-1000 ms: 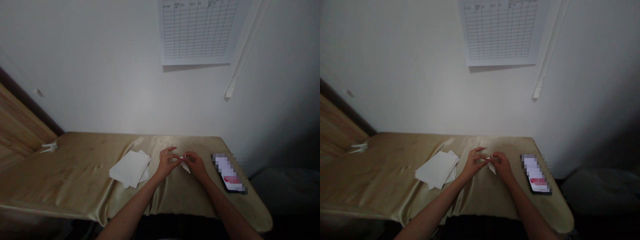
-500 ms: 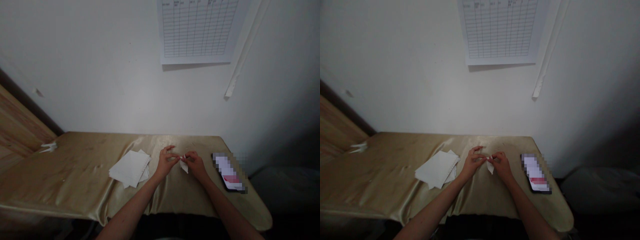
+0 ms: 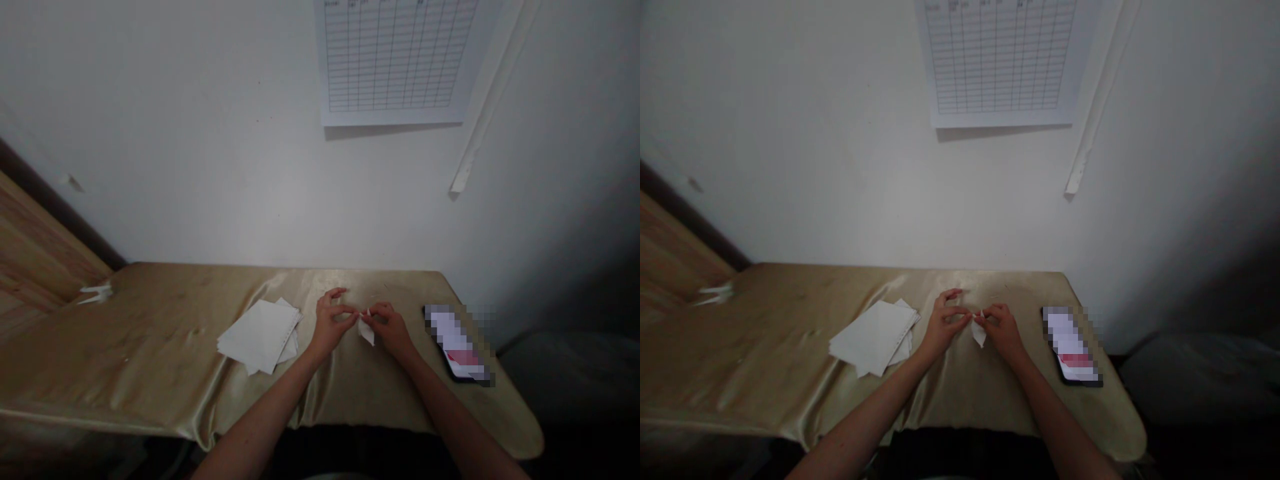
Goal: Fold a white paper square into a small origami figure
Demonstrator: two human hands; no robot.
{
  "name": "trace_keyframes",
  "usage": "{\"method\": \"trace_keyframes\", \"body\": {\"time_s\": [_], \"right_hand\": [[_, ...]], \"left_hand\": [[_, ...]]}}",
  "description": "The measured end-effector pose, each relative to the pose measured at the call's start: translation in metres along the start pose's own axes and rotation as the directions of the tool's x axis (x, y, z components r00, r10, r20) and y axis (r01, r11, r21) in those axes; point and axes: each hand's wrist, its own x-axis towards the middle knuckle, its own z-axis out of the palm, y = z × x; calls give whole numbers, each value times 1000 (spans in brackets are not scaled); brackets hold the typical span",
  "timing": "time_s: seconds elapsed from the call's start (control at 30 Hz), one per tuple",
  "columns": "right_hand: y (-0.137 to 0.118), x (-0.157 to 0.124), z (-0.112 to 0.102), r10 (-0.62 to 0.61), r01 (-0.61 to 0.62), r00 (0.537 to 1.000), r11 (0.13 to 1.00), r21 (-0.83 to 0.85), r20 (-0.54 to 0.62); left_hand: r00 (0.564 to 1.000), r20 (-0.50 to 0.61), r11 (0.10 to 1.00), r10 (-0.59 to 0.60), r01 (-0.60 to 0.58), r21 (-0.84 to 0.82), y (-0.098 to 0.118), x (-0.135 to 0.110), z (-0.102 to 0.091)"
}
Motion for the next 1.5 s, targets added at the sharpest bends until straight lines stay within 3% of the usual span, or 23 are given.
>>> {"method": "trace_keyframes", "body": {"time_s": [0.63,1.13,1.5], "right_hand": [[-6,0,4,-175,174,984,984,-37,-21],[3,1,2,-353,338,936,897,-285,1],[-3,-3,5,-313,296,950,889,-350,8]], "left_hand": [[999,-12,996,43,-42,76,7,0,-1],[1000,7,979,-7,6,204,8,-1,3],[1000,26,983,4,-9,185,6,-3,8]]}}
